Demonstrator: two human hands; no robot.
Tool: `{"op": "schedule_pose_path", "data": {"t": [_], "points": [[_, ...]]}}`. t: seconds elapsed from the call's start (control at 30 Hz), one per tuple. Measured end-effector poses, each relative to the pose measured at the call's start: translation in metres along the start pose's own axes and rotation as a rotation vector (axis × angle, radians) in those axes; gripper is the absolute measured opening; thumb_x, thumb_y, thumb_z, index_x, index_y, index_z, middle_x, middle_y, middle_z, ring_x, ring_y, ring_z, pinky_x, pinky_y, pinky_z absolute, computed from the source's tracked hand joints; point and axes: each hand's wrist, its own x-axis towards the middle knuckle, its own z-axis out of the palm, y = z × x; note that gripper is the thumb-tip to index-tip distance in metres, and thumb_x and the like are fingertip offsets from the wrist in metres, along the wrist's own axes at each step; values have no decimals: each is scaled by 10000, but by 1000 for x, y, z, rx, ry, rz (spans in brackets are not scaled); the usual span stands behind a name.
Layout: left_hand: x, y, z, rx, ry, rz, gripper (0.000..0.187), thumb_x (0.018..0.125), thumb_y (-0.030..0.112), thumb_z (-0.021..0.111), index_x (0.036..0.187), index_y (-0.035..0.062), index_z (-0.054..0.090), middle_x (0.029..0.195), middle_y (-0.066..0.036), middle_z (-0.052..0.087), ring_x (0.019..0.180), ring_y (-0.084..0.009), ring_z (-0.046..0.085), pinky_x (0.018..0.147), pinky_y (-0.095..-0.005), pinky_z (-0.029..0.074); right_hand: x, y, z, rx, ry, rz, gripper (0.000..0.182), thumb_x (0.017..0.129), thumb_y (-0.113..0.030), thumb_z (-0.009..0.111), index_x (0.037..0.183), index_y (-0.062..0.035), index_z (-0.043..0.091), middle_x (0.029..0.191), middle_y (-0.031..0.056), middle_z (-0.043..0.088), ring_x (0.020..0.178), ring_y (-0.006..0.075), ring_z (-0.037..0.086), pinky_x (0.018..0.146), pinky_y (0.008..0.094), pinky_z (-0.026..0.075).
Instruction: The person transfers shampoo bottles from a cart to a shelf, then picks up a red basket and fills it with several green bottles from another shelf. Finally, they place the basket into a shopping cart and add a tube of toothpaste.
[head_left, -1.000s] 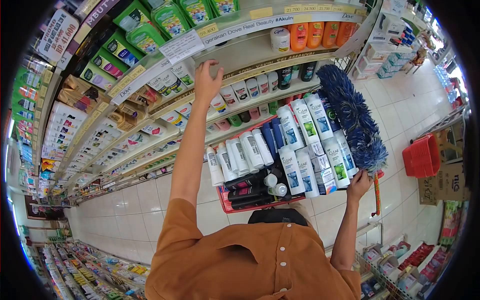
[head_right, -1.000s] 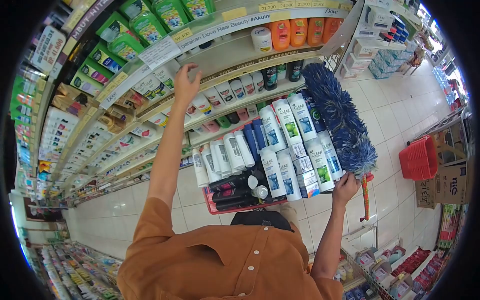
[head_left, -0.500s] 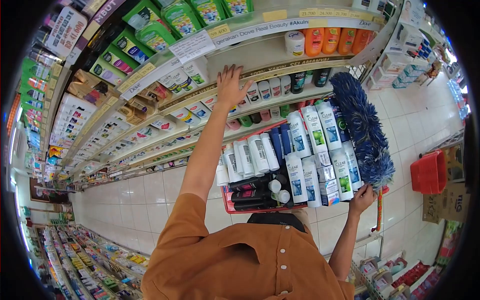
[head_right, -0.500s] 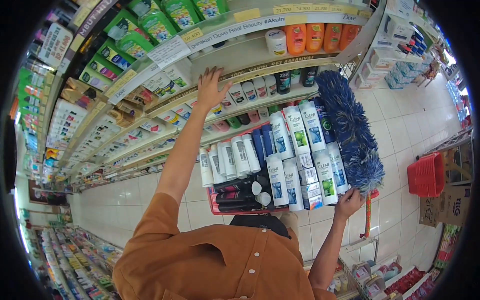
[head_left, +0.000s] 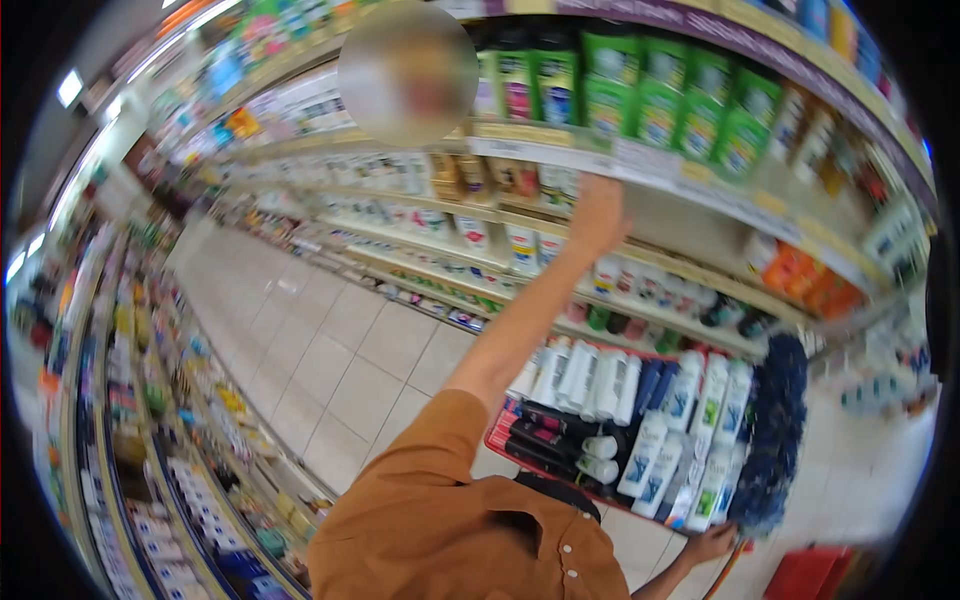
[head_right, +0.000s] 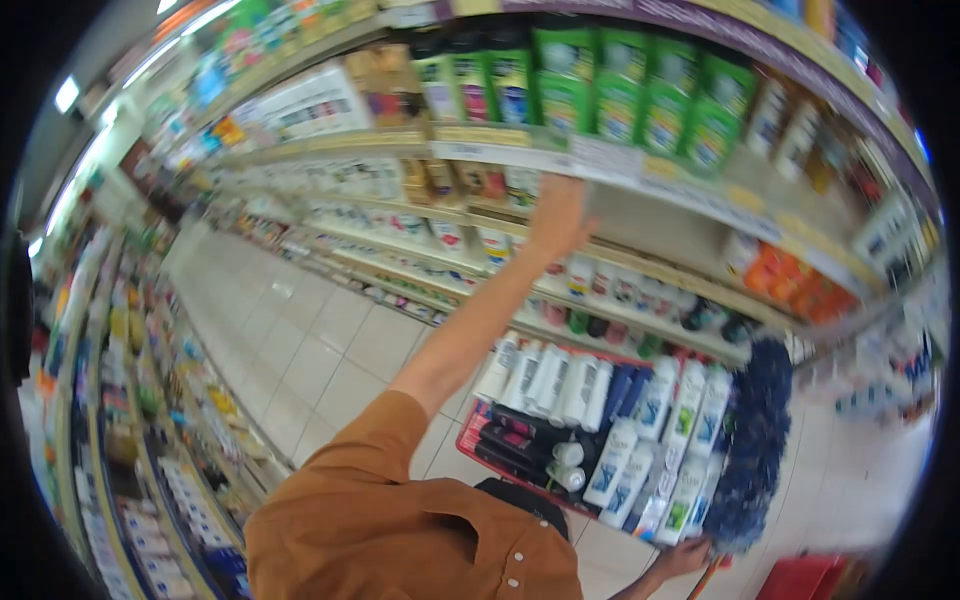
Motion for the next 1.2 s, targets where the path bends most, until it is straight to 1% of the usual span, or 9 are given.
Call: {"op": "schedule_pose_path", "data": {"t": [0.1,0.17,0.53,0.67,0.8,0.83,0.87,1.03,1.2], "points": [[5,-9,-2,49,45,16,725,737,263,711,1283,-91,391,1290,-292,425,1265,-452,360,1110,-532,241,6,-8,-5,-57,44,-51,232,946,-153,526,1072,9,637,868,231,647,754,394,582,677,450,444],[6,-6,-5,45,6,-13,707,718,236,716,1267,-93,414,1286,-274,431,1270,-429,359,1119,-505,244,20,-71,-49,71,76,-38,276,927,-219,533,829,30,602,860,268,596,875,486,525,977,599,323],[5,0,1,67,112,-57,588,708,216,729,1170,-74,511,1298,-247,410,1267,-404,356,1123,-475,254,19,-82,-60,75,-10,-40,234,911,-179,531,855,26,629,789,237,604,688,429,536,679,530,437],[8,-12,26,158,191,-21,554,716,216,721,1145,-78,532,1275,-254,432,1267,-410,353,1115,-483,262,20,-67,-44,-22,188,-219,242,917,-165,519,829,36,623,783,241,596,693,441,529,690,537,433],[13,-14,24,79,125,-61,561,716,216,713,1152,-84,527,1257,-282,448,1258,-437,355,1109,-501,259,21,-74,-49,24,55,-86,198,903,-120,538,806,43,596,762,248,578,693,450,518,707,522,449],[13,-11,21,22,85,-83,572,715,219,712,1160,-85,521,1259,-292,449,1254,-447,357,1108,-507,257,24,-79,-51,-46,103,-174,210,904,-114,544,754,30,575,725,199,575,665,371,538,684,455,479],[12,-8,23,19,160,-79,603,716,226,708,1185,-91,499,1267,-310,441,1241,-463,365,1101,-522,255,3,15,11,-81,0,8,228,947,-145,520,1062,17,633,891,235,646,778,401,585,680,456,440],[16,-8,36,1,164,-40,676,758,252,684,1266,-102,413,1271,-342,432,1194,-494,392,1068,-570,260,7,-36,-21,-25,14,16,152,909,-115,503,850,14,559,705,226,540,681,402,498,644,473,369],[24,-5,43,1,178,-16,498,778,204,661,1169,-78,534,1207,-313,480,1153,-445,438,1043,-556,306,8,-41,-23,-54,-5,27,146,906,-110,500,873,10,577,719,200,555,722,366,496,663,457,381]]}}
